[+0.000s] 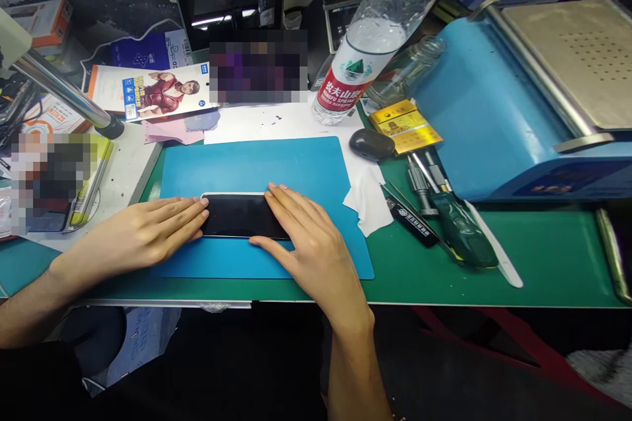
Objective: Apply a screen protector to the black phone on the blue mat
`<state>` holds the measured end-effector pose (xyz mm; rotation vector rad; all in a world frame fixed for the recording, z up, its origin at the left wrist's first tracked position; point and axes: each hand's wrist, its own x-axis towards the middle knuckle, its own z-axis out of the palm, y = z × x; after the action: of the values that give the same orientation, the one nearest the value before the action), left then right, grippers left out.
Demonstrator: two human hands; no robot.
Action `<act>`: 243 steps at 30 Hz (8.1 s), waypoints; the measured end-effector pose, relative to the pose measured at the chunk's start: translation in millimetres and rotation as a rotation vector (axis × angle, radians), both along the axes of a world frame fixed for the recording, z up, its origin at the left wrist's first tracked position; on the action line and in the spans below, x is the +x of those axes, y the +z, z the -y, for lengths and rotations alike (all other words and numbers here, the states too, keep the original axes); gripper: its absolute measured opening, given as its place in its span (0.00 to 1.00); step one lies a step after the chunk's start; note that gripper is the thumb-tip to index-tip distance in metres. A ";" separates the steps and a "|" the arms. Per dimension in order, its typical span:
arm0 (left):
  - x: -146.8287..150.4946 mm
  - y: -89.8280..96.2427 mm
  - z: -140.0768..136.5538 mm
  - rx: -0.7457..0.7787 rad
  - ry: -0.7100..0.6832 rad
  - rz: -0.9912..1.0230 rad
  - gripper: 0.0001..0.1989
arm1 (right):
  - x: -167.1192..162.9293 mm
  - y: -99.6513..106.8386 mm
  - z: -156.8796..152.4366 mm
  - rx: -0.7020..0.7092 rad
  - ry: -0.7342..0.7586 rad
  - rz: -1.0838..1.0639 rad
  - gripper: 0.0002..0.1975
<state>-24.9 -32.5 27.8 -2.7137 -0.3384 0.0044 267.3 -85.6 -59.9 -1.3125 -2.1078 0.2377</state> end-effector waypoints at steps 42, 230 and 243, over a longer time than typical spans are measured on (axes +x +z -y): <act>1.0 -12.4 8.0 0.077 -0.028 -0.048 0.18 | 0.5 -0.6 0.0 -0.017 0.001 -0.018 0.37; 12.2 -50.1 -7.2 -0.554 0.376 0.464 0.32 | 28.3 25.2 -29.3 -0.516 -0.277 -0.251 0.31; 17.9 -59.4 0.7 -0.443 0.383 0.473 0.35 | 28.1 25.8 -25.8 -0.269 -0.407 -0.162 0.28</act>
<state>-7.0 -33.2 -31.7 -3.0036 -1.1069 -0.5163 295.4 -59.7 -34.1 -1.7812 -1.6713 0.4461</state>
